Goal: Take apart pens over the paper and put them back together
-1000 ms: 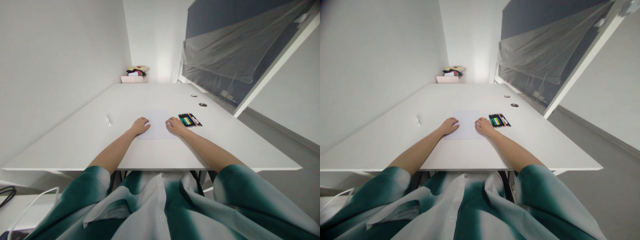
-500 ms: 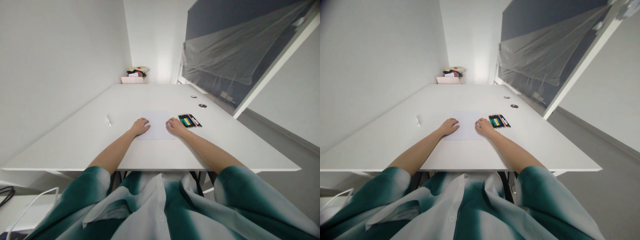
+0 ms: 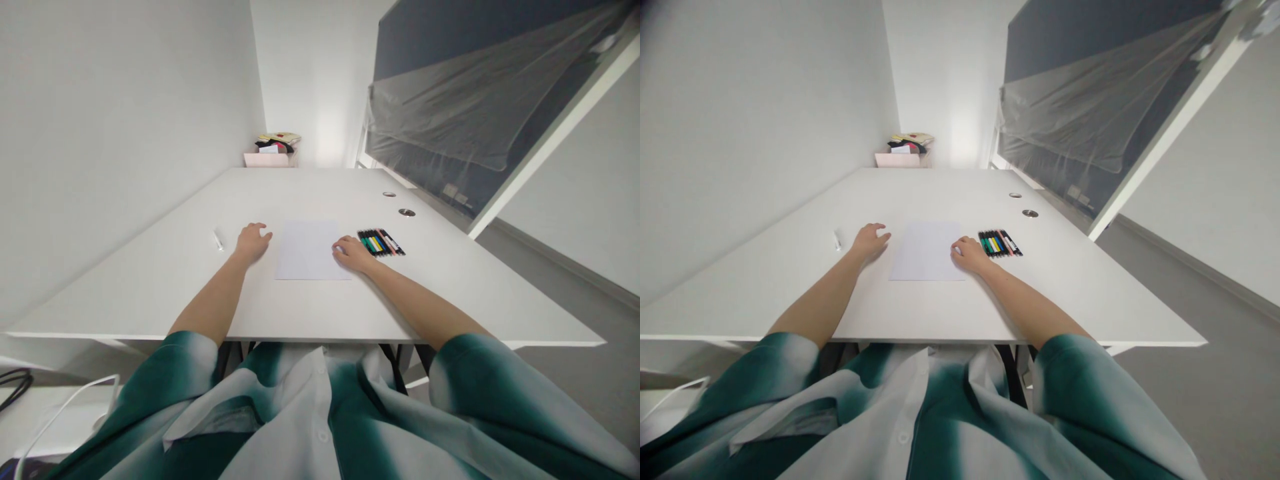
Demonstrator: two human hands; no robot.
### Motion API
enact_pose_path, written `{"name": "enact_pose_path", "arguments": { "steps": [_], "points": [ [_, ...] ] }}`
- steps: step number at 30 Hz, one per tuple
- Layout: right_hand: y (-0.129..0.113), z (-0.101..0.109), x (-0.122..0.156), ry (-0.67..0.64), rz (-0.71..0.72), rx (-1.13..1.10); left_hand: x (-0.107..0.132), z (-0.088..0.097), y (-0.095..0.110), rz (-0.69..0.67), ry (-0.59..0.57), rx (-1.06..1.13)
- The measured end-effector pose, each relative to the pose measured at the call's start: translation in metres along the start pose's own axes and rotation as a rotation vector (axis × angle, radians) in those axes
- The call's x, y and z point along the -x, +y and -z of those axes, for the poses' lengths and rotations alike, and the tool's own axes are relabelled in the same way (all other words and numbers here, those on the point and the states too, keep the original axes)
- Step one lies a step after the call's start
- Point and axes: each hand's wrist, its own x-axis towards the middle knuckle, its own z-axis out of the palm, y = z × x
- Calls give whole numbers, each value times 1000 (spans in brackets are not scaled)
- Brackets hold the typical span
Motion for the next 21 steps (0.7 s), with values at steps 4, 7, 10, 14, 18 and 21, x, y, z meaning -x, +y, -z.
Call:
{"name": "enact_pose_path", "arguments": {
  "steps": [4,7,10,14,18,21],
  "points": [
    [4,-4,-1,17,5,-17,-4,13,-24,214,52,-12],
    [5,-6,-2,20,16,-13,-2,18,-34,338,94,-33],
    [5,-6,-2,14,26,-8,2,18,-39,419,125,-71],
    [4,-6,-2,12,27,-5,4,18,-45,546,116,-81],
    [3,-5,-2,7,16,-3,4,19,-48,588,97,-75],
    [3,-5,-2,0,10,-6,3,20,-50,588,110,-62]
  ]
}}
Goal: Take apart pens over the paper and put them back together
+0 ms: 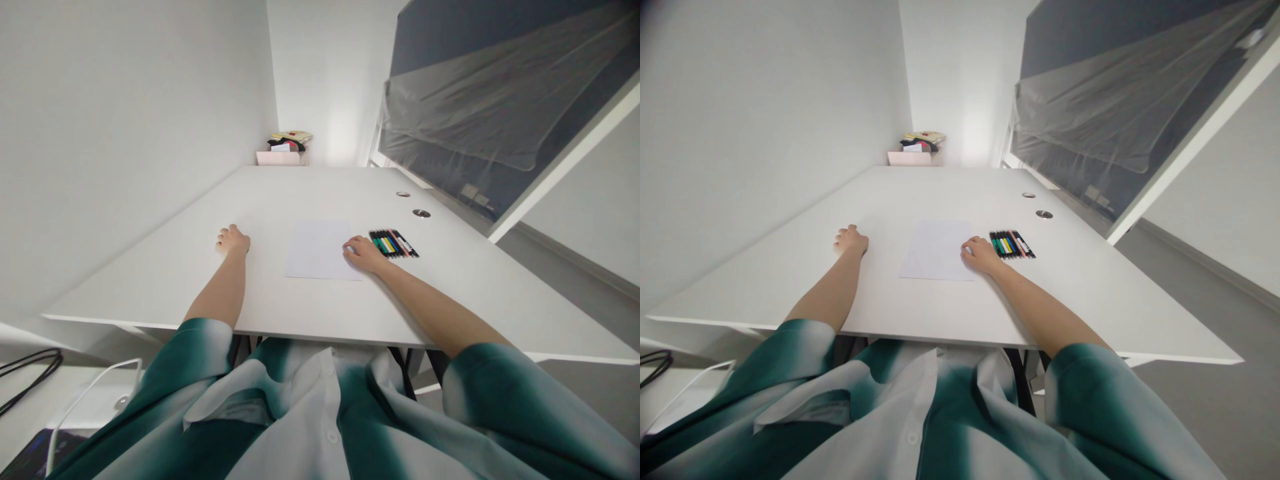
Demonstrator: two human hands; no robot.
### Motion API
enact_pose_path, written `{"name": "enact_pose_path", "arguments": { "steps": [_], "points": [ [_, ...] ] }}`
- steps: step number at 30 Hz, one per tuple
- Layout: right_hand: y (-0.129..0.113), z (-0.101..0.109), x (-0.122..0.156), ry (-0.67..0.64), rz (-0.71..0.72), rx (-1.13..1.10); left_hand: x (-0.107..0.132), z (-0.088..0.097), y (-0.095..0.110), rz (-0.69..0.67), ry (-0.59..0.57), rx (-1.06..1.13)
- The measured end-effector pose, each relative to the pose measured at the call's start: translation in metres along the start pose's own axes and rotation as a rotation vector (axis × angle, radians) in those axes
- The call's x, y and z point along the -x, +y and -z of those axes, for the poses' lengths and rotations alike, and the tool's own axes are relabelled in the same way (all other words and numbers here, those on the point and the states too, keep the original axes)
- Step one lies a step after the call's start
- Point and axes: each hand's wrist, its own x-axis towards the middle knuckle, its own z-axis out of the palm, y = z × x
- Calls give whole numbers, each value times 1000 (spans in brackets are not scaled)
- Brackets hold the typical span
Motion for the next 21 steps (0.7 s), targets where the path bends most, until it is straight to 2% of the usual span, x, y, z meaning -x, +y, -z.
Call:
{"name": "enact_pose_path", "arguments": {
  "steps": [5,9,15,21],
  "points": [
    [1,0,-1,3,0,-5,-5,0,-3,-27,-13,51],
    [2,-1,-1,6,14,-17,-4,1,4,-73,-60,53],
    [5,-3,-2,32,25,-47,13,-10,35,-291,-166,249],
    [10,-8,-5,105,48,-136,60,-22,76,-464,-397,677]
  ]
}}
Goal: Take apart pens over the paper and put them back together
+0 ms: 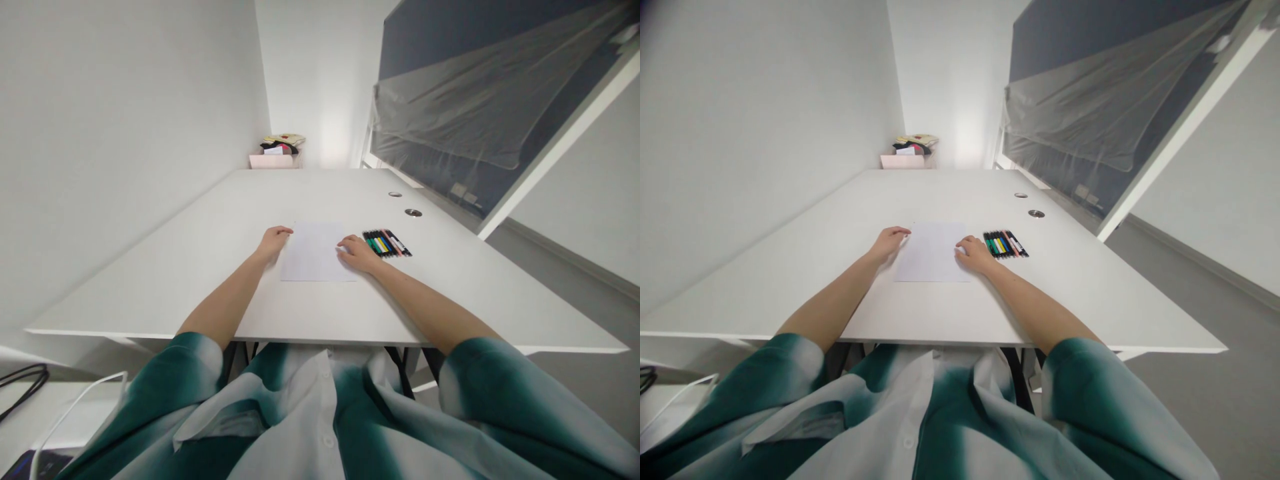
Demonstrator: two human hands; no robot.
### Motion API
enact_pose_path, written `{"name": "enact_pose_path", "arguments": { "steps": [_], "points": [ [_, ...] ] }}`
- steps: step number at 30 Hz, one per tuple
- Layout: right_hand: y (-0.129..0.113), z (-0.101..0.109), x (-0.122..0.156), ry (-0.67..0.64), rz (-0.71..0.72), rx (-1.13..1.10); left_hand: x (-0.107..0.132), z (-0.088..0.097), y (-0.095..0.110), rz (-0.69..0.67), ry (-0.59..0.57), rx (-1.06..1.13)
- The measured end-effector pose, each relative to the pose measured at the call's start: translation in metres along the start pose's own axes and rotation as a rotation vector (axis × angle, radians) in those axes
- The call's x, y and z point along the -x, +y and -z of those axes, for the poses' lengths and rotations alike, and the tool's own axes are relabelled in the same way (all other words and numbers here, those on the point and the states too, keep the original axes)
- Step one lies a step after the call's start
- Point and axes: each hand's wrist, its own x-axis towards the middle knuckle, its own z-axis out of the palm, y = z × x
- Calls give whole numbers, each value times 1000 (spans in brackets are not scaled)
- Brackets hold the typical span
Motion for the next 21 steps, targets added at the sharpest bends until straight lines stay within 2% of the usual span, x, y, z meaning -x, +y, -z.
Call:
{"name": "enact_pose_path", "arguments": {
  "steps": [4,7,11,14,17,21],
  "points": [
    [-4,4,-2,119,109,-125,19,-30,21,-32,-189,130],
    [-13,8,-1,118,114,-259,29,-43,27,-135,-232,84],
    [-26,7,1,30,72,-460,36,-47,28,-253,-158,-135],
    [-35,3,2,-17,85,-514,39,-47,29,-270,-70,-230],
    [-40,1,1,-57,79,-505,40,-50,30,-247,-14,-256],
    [-40,3,1,-73,67,-467,41,-51,31,-270,-4,-217]
  ]
}}
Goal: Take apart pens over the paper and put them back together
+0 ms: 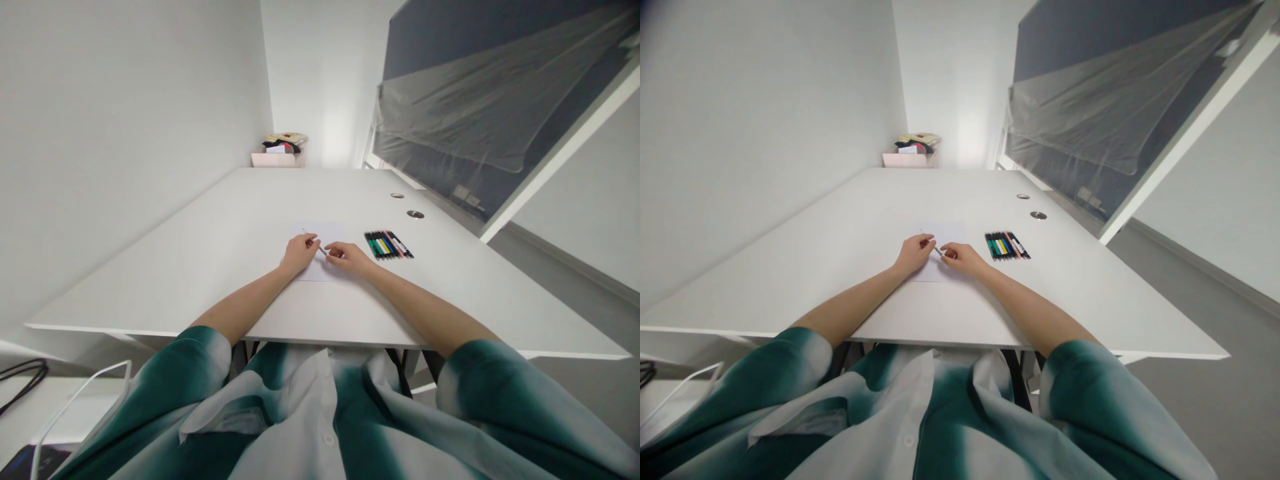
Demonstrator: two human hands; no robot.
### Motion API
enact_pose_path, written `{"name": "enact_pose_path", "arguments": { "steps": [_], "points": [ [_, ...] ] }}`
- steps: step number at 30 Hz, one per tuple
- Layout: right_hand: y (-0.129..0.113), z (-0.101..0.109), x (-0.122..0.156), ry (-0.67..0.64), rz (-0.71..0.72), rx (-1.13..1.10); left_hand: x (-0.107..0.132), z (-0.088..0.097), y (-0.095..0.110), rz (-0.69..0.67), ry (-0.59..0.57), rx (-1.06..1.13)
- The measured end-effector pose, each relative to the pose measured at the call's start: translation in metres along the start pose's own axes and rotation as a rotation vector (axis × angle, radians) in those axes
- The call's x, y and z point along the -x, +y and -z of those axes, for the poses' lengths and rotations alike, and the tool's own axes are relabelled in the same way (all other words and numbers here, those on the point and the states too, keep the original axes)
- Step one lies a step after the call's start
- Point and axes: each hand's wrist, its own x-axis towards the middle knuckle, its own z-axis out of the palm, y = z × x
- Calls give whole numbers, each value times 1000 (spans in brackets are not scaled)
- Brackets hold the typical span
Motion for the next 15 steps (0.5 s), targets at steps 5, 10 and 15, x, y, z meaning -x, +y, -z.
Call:
{"name": "enact_pose_path", "arguments": {
  "steps": [5,10,15],
  "points": [
    [13,13,0,59,-47,-26,-2,6,-11,32,-12,79],
    [28,24,0,60,-121,-121,-14,9,-34,41,-155,173],
    [33,25,0,104,-199,-217,-19,11,-44,8,-254,288]
  ]
}}
